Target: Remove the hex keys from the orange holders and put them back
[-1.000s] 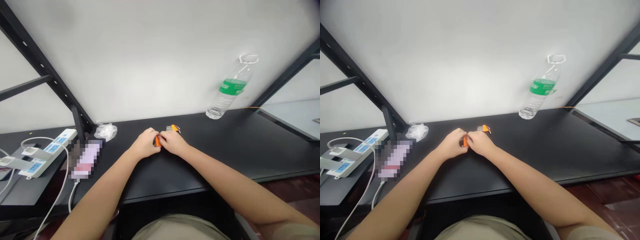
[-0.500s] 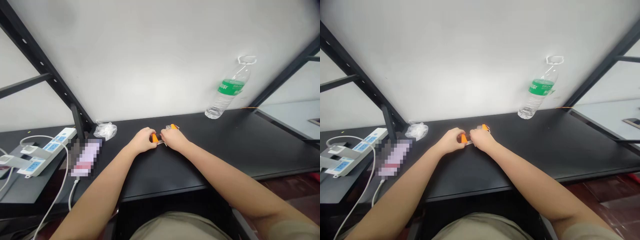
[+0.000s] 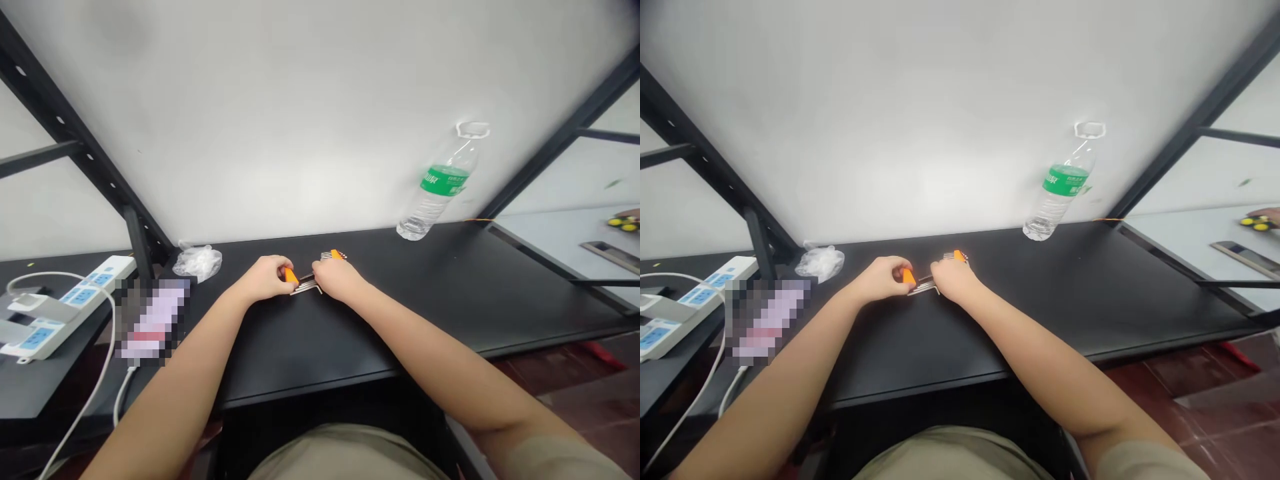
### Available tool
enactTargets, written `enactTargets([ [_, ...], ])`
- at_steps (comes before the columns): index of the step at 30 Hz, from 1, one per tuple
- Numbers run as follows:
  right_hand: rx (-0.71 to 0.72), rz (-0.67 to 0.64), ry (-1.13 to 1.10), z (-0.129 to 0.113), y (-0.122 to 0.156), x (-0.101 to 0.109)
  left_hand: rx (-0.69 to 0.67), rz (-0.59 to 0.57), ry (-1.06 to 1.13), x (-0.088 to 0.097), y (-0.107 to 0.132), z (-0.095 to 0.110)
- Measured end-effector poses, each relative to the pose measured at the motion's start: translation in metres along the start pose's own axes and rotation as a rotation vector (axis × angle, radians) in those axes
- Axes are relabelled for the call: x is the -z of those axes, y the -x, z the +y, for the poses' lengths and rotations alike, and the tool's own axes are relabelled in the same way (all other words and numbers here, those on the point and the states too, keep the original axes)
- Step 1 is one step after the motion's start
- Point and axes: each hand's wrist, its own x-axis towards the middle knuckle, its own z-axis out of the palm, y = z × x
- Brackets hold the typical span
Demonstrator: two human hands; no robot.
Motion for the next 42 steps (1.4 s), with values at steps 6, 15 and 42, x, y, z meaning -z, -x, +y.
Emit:
enactTargets([
  [6,-0.044,0.011,-0.082,0.007,0.006,0.002,0.040,0.076,-0.002,0.004,0.002,-0.009],
  [15,-0.116,-0.033,-0.150,0.022,0.015,0.004,0.031,0.087,-0.028,0.000,0.001,-0.011],
  [42,0.189,0.036,-0.502,0.039,0.017,0.001,-0.113,0.048,0.035,-0.005,0.002,-0.012],
])
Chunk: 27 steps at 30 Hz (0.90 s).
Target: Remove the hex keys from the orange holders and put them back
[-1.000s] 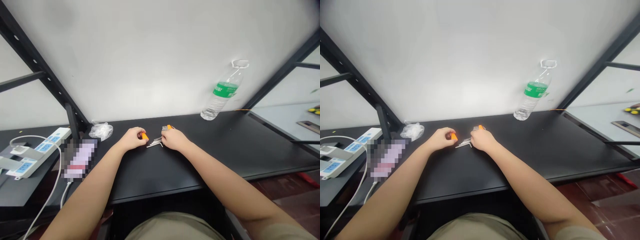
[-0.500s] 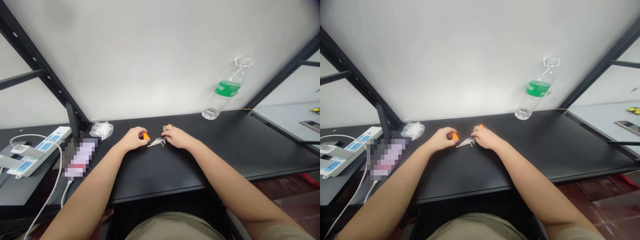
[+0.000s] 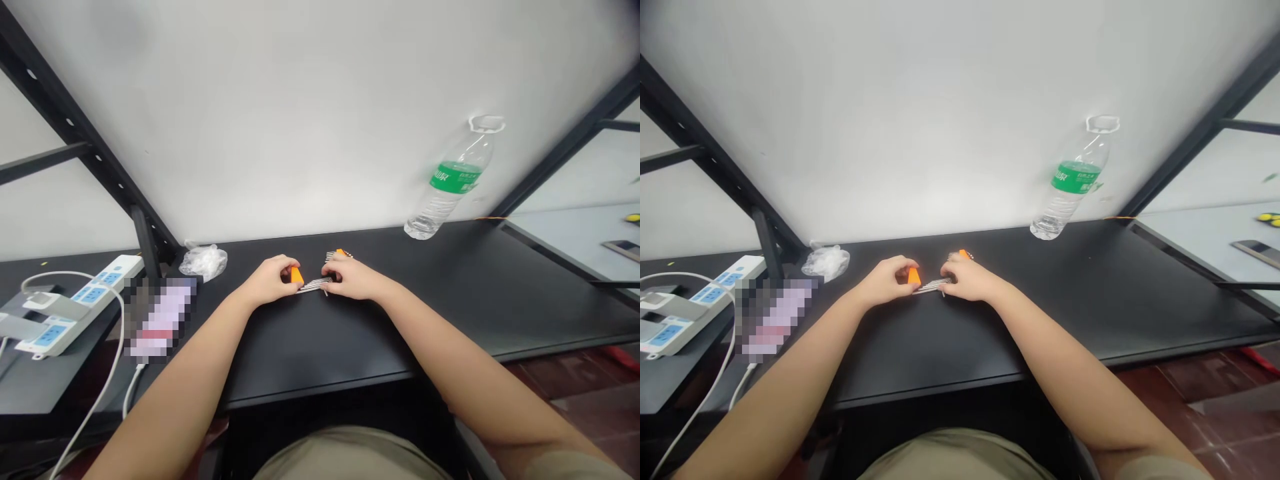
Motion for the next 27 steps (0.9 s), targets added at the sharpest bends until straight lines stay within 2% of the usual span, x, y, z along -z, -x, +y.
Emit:
enactTargets([
  [10,-0.020,0.030,0.025,-0.013,-0.002,-0.014,-0.058,-0.003,0.089,-0.002,0.001,0.004],
  [17,-0.051,0.099,0.046,-0.020,-0.001,-0.021,-0.057,0.018,0.100,-0.001,0.000,0.002],
  [21,-0.100,0.226,0.028,0.001,-0.004,-0.011,0.031,0.027,0.167,-0.003,-0.001,-0.001],
  [25,-0.296,0.351,0.061,0.042,-0.004,0.005,0.126,-0.022,0.302,-0.007,-0.002,0.002],
  [27,-0.370,0.356,0.060,0.058,-0.004,0.008,0.124,-0.033,0.352,-0.010,-0.002,0.007],
])
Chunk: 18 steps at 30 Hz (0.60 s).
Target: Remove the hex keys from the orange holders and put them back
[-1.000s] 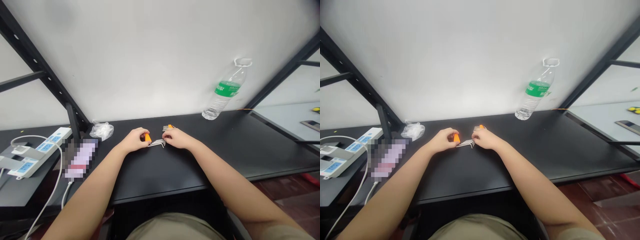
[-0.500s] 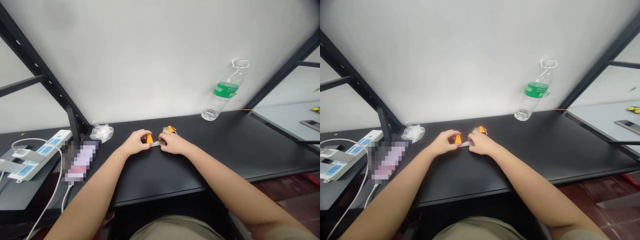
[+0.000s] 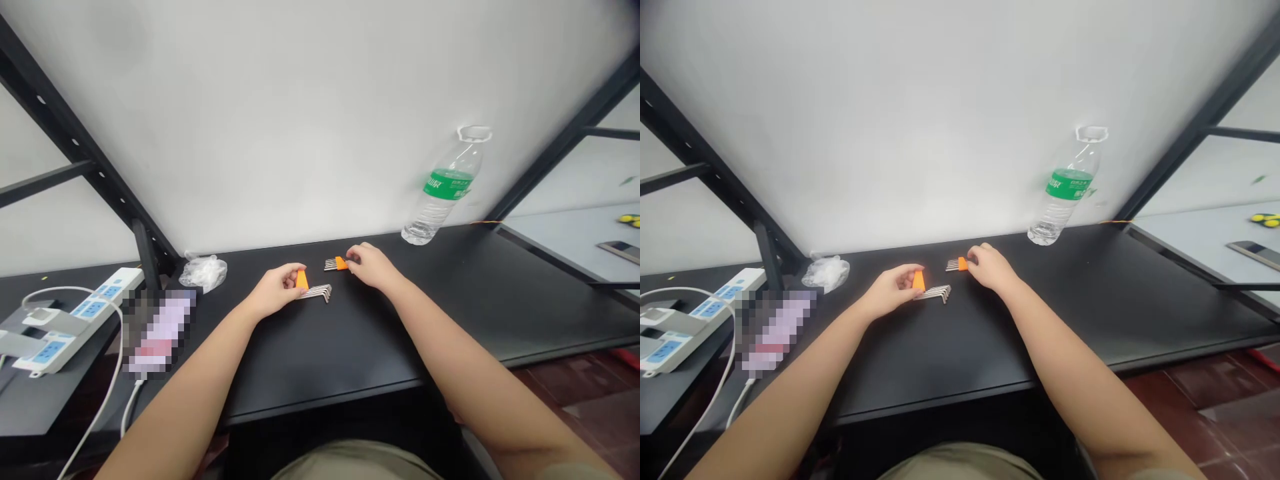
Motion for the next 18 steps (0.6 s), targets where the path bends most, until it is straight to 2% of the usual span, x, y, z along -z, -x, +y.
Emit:
enactTargets([
  [4,-0.027,-0.058,0.007,0.007,-0.002,-0.003,-0.006,-0.063,-0.005,-0.008,0.004,0.011],
  [8,0.026,0.030,0.075,-0.012,0.006,-0.001,-0.012,-0.119,-0.056,-0.011,0.008,0.017],
  [10,0.139,0.055,0.074,-0.027,0.014,0.003,-0.029,-0.102,-0.063,-0.009,0.007,0.015],
  [11,0.235,0.018,0.045,-0.036,0.018,0.004,-0.035,-0.077,-0.054,-0.007,0.006,0.012],
  [14,0.494,-0.213,-0.051,-0.061,0.032,0.005,-0.039,0.039,0.045,0.000,0.000,-0.002],
  [18,0.551,-0.299,0.047,-0.083,0.043,-0.001,-0.019,0.157,0.223,0.004,-0.010,-0.023],
])
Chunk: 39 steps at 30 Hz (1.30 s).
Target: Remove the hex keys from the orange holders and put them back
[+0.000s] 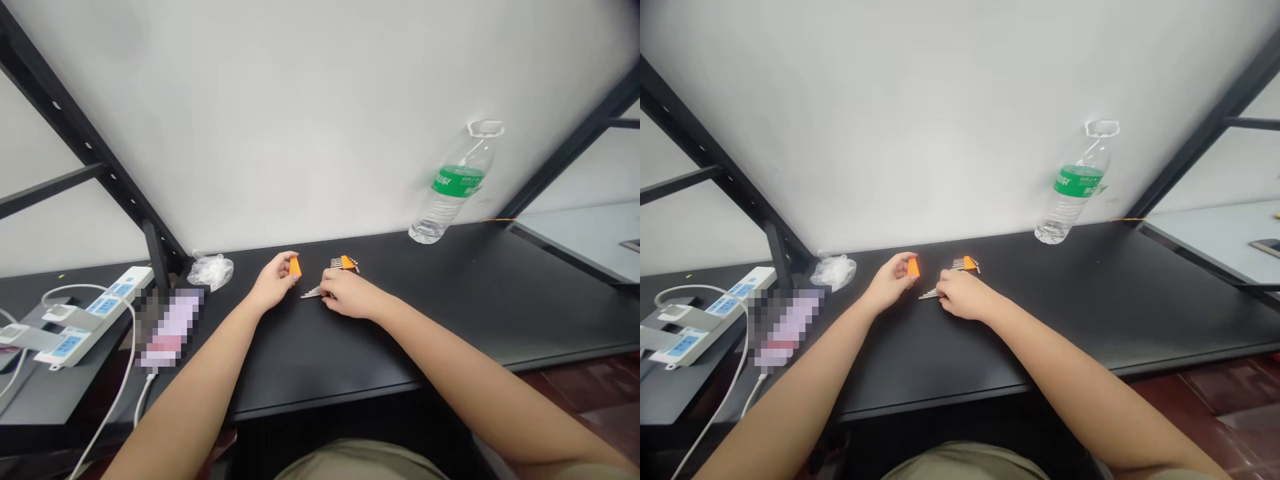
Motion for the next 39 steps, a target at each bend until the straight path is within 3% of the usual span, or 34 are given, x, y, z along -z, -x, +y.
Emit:
enactTargets([
  [5,-0.065,-0.009,0.075,-0.004,-0.001,-0.001,0.023,0.085,0.004,0.000,-0.005,-0.013],
  [15,-0.082,-0.034,0.132,-0.004,-0.002,-0.001,-0.036,0.043,-0.131,-0.001,-0.001,-0.011],
  [25,-0.051,0.006,0.163,0.003,-0.002,-0.004,-0.039,0.004,-0.621,0.011,0.000,-0.013],
  [35,-0.037,-0.016,0.155,-0.002,-0.002,-0.001,-0.136,-0.061,-0.617,0.012,0.000,-0.007],
  [39,-0.082,-0.034,0.154,-0.003,-0.002,-0.002,-0.082,-0.079,-0.484,0.011,0.000,-0.005],
])
